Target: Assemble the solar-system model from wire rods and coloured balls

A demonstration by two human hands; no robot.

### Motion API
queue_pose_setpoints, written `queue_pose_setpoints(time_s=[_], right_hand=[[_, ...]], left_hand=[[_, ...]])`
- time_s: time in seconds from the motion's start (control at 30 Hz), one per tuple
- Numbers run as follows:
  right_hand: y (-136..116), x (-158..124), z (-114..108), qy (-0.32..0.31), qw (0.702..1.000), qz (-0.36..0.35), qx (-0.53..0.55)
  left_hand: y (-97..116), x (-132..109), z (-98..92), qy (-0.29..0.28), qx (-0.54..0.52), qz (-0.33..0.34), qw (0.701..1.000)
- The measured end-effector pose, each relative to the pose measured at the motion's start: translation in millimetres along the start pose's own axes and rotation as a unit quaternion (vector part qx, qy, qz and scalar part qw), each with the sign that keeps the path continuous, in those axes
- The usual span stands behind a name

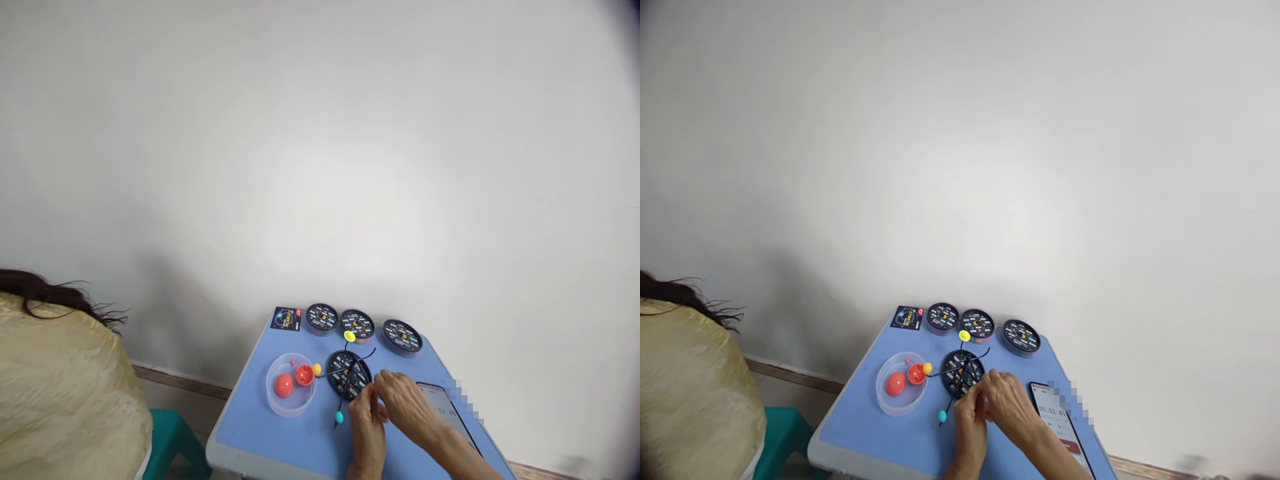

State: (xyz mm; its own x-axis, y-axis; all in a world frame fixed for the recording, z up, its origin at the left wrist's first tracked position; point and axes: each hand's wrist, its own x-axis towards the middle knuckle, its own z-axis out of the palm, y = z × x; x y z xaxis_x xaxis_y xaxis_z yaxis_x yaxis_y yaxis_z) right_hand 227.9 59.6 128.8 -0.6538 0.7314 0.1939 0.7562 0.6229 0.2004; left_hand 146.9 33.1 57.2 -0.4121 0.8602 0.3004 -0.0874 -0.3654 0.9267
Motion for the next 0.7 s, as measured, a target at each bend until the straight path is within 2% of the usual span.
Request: queue_pose_setpoints(time_s=[0.23,0.4,0.6,0.7], right_hand=[[-4.7,6.4,-24.5,-0.061,0.997,-0.006,0.042],[-4.8,6.7,-33.7,-0.086,0.996,-0.006,0.027],[-3.4,26.0,-55.5,-0.057,0.998,0.021,-0.016],[-18.9,54.1,-71.4,-0.03,0.999,-0.019,-0.015]], left_hand=[[2.6,0.0,0.1,0.0,-0.014,0.0,1.0],[2.2,-1.3,1.8,-0.015,-0.025,-0.003,1.0],[-6.0,-0.6,1.1,-0.027,0.014,-0.018,0.999],[-14.4,0.5,2.6,-0.022,0.035,-0.033,0.999]])
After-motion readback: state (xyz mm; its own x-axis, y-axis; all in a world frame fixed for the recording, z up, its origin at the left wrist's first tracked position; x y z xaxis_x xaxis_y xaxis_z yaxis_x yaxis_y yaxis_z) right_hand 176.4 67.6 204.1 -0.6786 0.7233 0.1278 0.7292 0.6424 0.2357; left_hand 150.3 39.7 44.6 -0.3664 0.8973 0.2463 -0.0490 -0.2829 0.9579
